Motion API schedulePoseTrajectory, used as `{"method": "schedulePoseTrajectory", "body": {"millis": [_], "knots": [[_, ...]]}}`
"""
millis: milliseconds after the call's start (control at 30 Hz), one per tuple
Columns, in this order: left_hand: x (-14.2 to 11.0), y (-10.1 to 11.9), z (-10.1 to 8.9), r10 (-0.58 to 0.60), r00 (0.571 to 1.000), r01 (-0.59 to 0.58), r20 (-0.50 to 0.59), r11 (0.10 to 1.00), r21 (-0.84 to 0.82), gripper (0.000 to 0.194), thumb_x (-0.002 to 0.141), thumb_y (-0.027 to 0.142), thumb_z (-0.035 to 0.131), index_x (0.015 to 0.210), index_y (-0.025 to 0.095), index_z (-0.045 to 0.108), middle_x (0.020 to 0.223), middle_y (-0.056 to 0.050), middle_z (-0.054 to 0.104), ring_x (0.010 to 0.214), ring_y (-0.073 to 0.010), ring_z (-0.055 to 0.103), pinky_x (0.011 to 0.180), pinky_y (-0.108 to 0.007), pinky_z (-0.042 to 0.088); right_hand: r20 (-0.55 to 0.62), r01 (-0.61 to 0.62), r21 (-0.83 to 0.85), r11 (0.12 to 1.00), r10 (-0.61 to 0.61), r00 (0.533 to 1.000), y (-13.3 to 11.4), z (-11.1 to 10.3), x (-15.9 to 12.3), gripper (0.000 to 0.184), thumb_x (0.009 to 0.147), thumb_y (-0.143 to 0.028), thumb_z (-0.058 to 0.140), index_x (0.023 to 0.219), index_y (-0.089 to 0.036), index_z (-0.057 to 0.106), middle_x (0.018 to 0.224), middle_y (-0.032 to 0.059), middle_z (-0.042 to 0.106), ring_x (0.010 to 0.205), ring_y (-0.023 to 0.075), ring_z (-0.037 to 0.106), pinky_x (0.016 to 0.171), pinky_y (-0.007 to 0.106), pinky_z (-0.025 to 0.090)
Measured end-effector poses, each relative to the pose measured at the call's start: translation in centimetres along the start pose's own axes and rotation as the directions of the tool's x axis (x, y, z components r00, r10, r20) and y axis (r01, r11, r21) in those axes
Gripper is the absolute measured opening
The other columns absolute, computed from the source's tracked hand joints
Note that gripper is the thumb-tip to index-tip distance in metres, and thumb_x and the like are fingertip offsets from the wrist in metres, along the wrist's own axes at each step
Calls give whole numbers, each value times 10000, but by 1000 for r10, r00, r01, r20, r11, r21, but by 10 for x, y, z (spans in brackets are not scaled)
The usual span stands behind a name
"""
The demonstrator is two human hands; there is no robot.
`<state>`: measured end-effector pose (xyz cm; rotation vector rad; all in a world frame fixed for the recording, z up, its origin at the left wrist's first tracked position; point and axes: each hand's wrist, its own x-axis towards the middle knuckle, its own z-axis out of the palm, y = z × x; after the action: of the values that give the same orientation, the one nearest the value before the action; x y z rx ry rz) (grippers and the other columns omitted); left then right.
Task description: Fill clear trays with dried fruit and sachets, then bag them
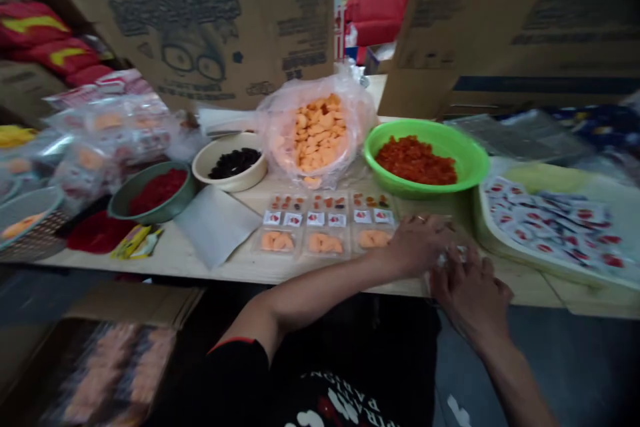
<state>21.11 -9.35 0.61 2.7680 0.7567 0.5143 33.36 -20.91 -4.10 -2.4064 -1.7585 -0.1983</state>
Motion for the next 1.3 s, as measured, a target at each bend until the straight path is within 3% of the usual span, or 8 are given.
{"method": "schedulePoseTrajectory", "body": {"millis": [167,267,367,567,933,1100,1167,1300], "knots": [[-104,-43,-53,-169,977,170,129,986,4,331,951,368,594,1219,183,650,1356,-171,577,1325,-349,489,1145,-552,314,24,8,42,999,-9,1000,1,4,28,678,973,-492,253,1498,-121,469,1499,308,426,1355,483,430,926,669,408],[-171,-97,-96,-380,900,389,211,921,-1,742,828,551,726,1469,272,477,1613,-159,330,1516,-409,212,1213,-616,146,-29,-17,14,1000,18,999,-18,-11,37,659,955,-484,321,1459,-113,527,1434,339,469,1299,508,469,903,682,407],[-213,-136,-113,-482,826,488,292,871,57,1031,763,714,697,1592,290,254,1687,-174,72,1547,-434,-9,1200,-660,96,-45,101,26,995,-99,994,-74,-25,44,595,972,-404,328,1445,-113,542,1453,308,472,1318,478,460,950,657,416],[-220,-123,-81,-482,847,479,226,875,71,1015,804,797,560,1609,298,196,1685,-179,43,1531,-471,-48,1185,-695,17,78,459,107,882,-468,880,-180,0,69,564,1016,-430,348,1571,-328,359,1643,124,308,1470,400,316,1080,650,338],[-215,-109,-58,-530,839,542,120,834,-102,1174,694,803,678,1587,177,244,1673,-219,79,1546,-432,-38,1223,-627,-11,101,491,35,870,-492,865,-150,29,66,576,1011,-483,324,1566,-337,374,1639,97,326,1463,416,317,1094,680,319],[-223,-112,-86,-477,877,476,59,847,-238,1115,745,734,688,1584,169,219,1670,-212,135,1555,-382,78,1234,-560,115,82,504,100,858,-512,855,-146,33,75,636,971,-556,343,1514,-250,473,1597,170,375,1439,437,351,1062,695,354],[-250,-121,-107,-574,814,549,-87,810,-207,723,895,593,603,1481,214,418,1596,-166,347,1490,-322,291,1202,-493,228,88,506,133,852,-519,850,-142,36,81,658,953,-584,346,1481,-229,516,1578,194,393,1442,434,354,1069,680,353],[-322,-157,-137,-861,433,881,-265,467,-77,299,915,420,627,1097,184,654,1173,-133,598,1147,-288,550,1018,-422,411,117,478,171,861,-500,858,-143,34,85,648,944,-587,331,1421,-229,583,1538,241,423,1449,427,355,1065,646,350]]}}
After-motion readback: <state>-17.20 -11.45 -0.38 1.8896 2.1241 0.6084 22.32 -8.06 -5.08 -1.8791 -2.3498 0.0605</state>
